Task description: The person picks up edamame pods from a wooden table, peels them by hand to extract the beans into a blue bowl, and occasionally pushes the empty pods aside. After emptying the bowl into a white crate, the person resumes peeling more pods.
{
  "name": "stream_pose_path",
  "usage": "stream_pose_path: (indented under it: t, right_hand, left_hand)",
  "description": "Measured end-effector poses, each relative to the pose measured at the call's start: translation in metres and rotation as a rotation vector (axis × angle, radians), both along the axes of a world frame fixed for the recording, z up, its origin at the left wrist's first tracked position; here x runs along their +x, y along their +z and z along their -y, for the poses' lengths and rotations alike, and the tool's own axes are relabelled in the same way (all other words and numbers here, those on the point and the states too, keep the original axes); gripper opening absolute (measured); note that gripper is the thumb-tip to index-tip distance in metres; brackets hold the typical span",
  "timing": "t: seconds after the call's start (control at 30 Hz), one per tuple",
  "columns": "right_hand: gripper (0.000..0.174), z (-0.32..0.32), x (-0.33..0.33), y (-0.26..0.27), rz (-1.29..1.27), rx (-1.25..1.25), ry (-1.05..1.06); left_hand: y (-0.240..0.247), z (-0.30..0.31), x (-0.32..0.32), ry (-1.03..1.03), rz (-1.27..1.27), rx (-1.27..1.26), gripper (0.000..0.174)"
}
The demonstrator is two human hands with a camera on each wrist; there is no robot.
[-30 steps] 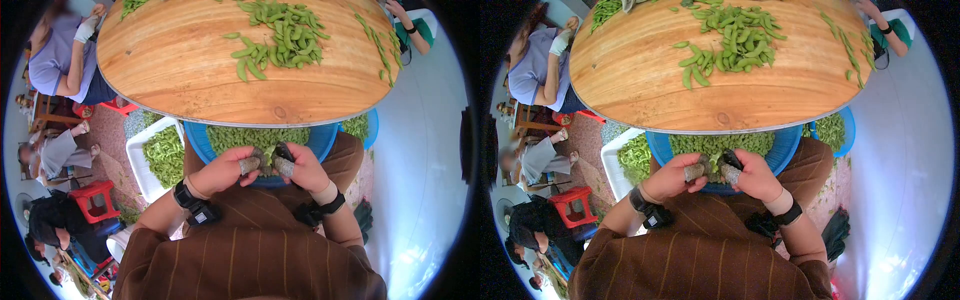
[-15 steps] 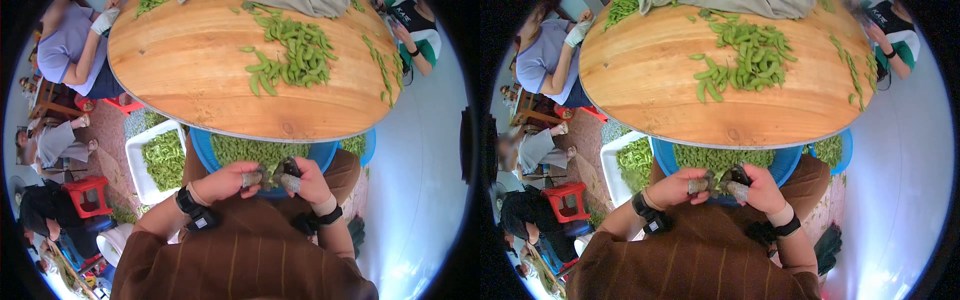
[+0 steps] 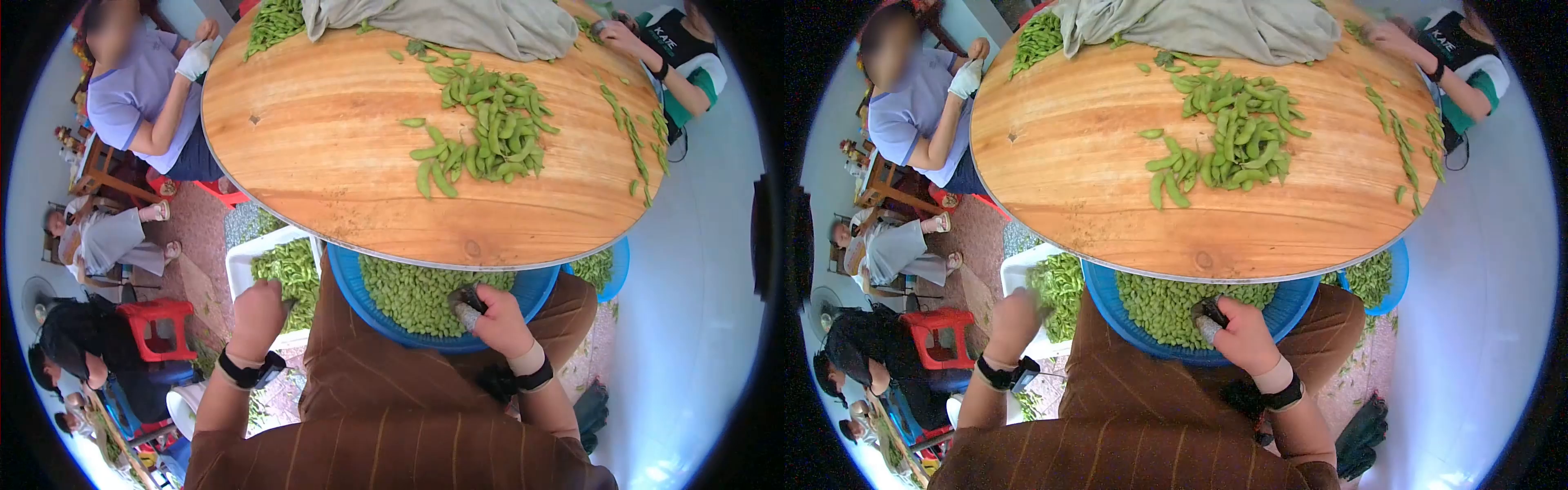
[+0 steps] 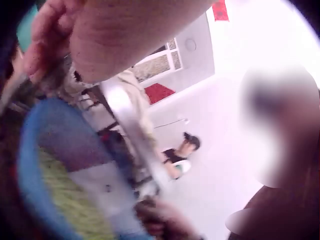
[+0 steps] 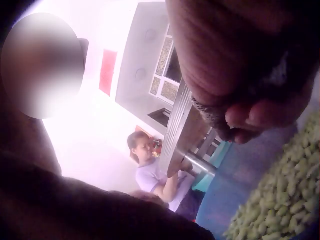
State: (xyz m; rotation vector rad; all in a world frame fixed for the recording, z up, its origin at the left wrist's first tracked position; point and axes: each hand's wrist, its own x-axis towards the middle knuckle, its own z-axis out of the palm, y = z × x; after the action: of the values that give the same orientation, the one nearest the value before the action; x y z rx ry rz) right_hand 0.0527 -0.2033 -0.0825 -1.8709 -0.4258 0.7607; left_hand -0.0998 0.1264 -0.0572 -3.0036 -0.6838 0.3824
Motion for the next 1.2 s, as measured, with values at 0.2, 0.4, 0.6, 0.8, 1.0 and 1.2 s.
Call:
stream_pose_path:
  t: [0.2,0.4,0.6,0.8,1.0,1.2]
  right_hand:
    - [0.017,0.002,-0.003,0.006,0.098,-0.012,0.013]
    - [0.023,0.013,-0.016,0.01,0.077,0.012,-0.057]
    - [0.021,0.02,-0.012,0.006,0.044,0.013,-0.061]
    - [0.013,0.007,-0.008,0.054,-0.244,0.282,-0.136]
    - [0.012,0.003,-0.008,0.055,-0.327,0.467,-0.153]
    - [0.012,0.004,-0.015,0.056,-0.11,0.327,-0.127]
  left_hand:
    - [0.08,0.074,0.092,-0.303,0.731,-0.346,0.018]
    - [0.072,0.101,0.171,-0.296,0.646,-0.301,0.021]
    - [0.066,0.082,0.168,-0.314,0.718,-0.51,0.017]
    - [0.075,0.124,0.109,-0.508,0.536,-0.855,0.021]
    - [0.052,0.14,0.086,-0.491,0.399,-1.031,0.024]
    - [0.034,0.139,0.088,-0.188,0.273,-1.408,0.015]
